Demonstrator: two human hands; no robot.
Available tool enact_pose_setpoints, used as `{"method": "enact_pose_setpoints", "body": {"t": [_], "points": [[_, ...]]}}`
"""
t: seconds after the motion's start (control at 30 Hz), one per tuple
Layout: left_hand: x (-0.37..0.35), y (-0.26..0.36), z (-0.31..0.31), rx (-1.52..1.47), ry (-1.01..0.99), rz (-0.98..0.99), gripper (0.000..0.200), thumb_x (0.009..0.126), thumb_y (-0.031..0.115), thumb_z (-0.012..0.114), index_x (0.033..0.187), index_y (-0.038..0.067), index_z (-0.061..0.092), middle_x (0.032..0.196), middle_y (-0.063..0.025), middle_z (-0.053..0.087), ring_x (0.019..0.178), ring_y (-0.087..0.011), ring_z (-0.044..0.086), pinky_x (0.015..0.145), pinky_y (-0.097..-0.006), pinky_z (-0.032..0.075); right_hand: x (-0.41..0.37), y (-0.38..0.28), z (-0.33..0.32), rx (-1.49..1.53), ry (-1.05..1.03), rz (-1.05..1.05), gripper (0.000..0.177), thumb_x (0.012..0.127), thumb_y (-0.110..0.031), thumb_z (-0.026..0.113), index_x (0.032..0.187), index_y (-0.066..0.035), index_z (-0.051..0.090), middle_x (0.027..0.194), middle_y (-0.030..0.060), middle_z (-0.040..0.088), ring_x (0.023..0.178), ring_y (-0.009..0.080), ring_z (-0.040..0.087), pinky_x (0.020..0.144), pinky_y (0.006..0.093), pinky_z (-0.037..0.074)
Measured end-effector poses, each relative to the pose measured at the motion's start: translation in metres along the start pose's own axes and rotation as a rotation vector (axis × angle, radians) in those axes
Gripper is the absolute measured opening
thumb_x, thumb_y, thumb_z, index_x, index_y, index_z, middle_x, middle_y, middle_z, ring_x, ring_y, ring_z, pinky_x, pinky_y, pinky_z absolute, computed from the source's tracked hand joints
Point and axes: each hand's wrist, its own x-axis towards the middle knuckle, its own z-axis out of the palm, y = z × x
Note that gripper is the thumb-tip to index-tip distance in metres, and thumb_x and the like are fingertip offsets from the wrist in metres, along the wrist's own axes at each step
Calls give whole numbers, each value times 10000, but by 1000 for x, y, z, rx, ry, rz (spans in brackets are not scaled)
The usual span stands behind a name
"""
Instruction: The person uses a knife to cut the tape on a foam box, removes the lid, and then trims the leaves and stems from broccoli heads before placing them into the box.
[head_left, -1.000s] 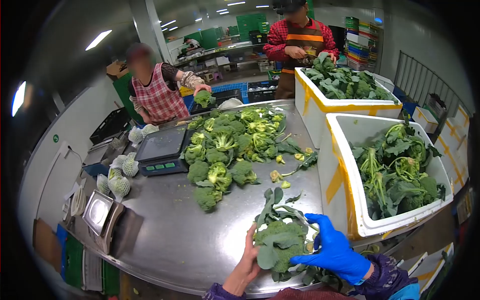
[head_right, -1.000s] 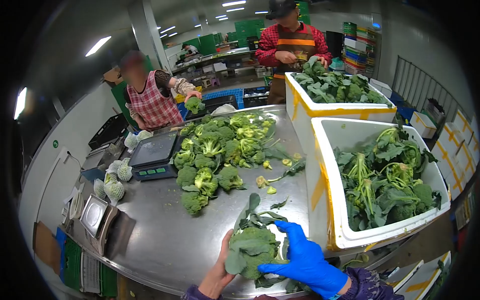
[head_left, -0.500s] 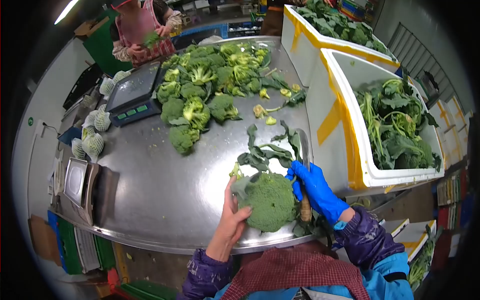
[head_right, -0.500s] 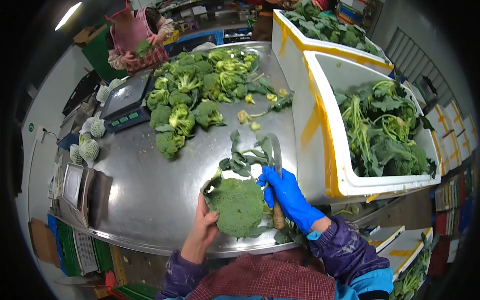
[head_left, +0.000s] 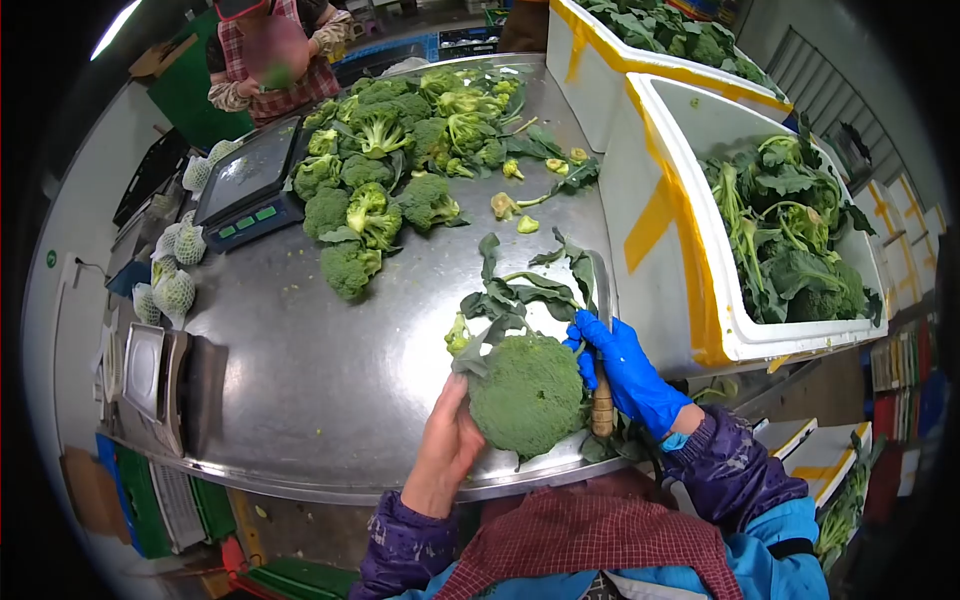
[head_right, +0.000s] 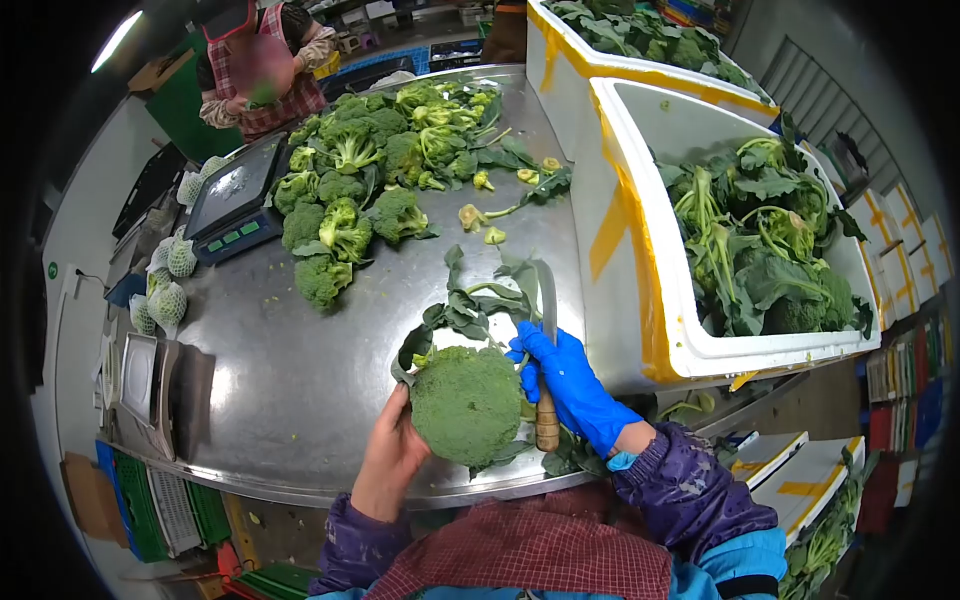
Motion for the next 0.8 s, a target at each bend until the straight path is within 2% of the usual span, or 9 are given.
{"method": "enact_pose_setpoints", "body": {"t": [0.13, 0.23, 0.3, 0.4, 0.47, 0.53, 0.67, 0.73, 0.8], "points": [[-4, 4, 9, 17, 51, -25, 450, 957, 301, 342, 1309, 21, 320, 1306, -157, 421, 1187, -287, 447, 963, -467, 403, -3, -4, 2, -42, 22, 13, 296, 862, -301, 594, 930, -27, 504, 747, 59, 543, 449, 93, 457, 383, 244, 400], [-3, 2, 7, 2, 53, -40, 449, 957, 308, 341, 1308, 29, 324, 1309, -155, 419, 1193, -288, 440, 969, -471, 391, -13, -13, 3, -210, -44, 86, 349, 814, -268, 659, 1005, -27, 495, 819, 58, 553, 546, 94, 509, 470, 248, 453], [-3, 2, 6, -10, 62, -40, 451, 958, 313, 339, 1309, 30, 324, 1311, -153, 417, 1198, -288, 434, 974, -472, 383, -22, -17, 10, -339, -138, -62, 478, 758, -247, 718, 1094, -14, 470, 911, 57, 548, 697, 104, 547, 610, 248, 485], [-5, 2, 10, -19, 77, -42, 453, 959, 318, 333, 1311, 33, 323, 1316, -150, 413, 1205, -289, 425, 984, -472, 368, -27, -10, 16, -241, -218, -212, 580, 711, -237, 760, 1146, -9, 450, 970, 57, 535, 806, 116, 542, 704, 246, 472], [-6, 2, 13, -17, 83, -41, 453, 960, 318, 330, 1313, 35, 323, 1320, -149, 409, 1208, -289, 421, 990, -471, 361, -27, -14, 14, -229, -212, -214, 573, 704, -219, 764, 1144, -22, 454, 959, 51, 544, 737, 95, 536, 645, 233, 463], [-7, 3, 13, -45, 74, -60, 453, 962, 310, 323, 1318, 30, 318, 1322, -150, 406, 1206, -291, 422, 991, -466, 363, -30, -29, 13, -389, -211, 11, 600, 695, -229, 770, 1158, -32, 445, 945, 47, 558, 684, 70, 522, 571, 224, 444], [-8, 2, 9, -31, 3, -67, 518, 952, 338, 371, 1356, 41, 245, 1360, -133, 339, 1243, -276, 368, 1001, -469, 352, -31, -27, 12, -405, -204, -5, 635, 683, -246, 779, 1169, -32, 430, 929, 41, 565, 647, 49, 511, 510, 215, 419], [-8, 3, 10, -63, 24, -95, 485, 954, 310, 368, 1339, 26, 288, 1352, -141, 364, 1251, -275, 360, 1027, -455, 317, -33, -26, 13, -379, -200, 6, 534, 717, -179, 751, 1141, -40, 457, 998, 46, 538, 861, 103, 526, 714, 236, 458], [-10, 3, 10, -92, 14, -65, 473, 953, 299, 364, 1330, 20, 306, 1354, -146, 368, 1253, -277, 358, 1042, -450, 293, -32, -18, 13, -218, -252, -41, 558, 735, -140, 731, 1192, -34, 430, 1037, 58, 541, 942, 131, 539, 807, 273, 460]]}}
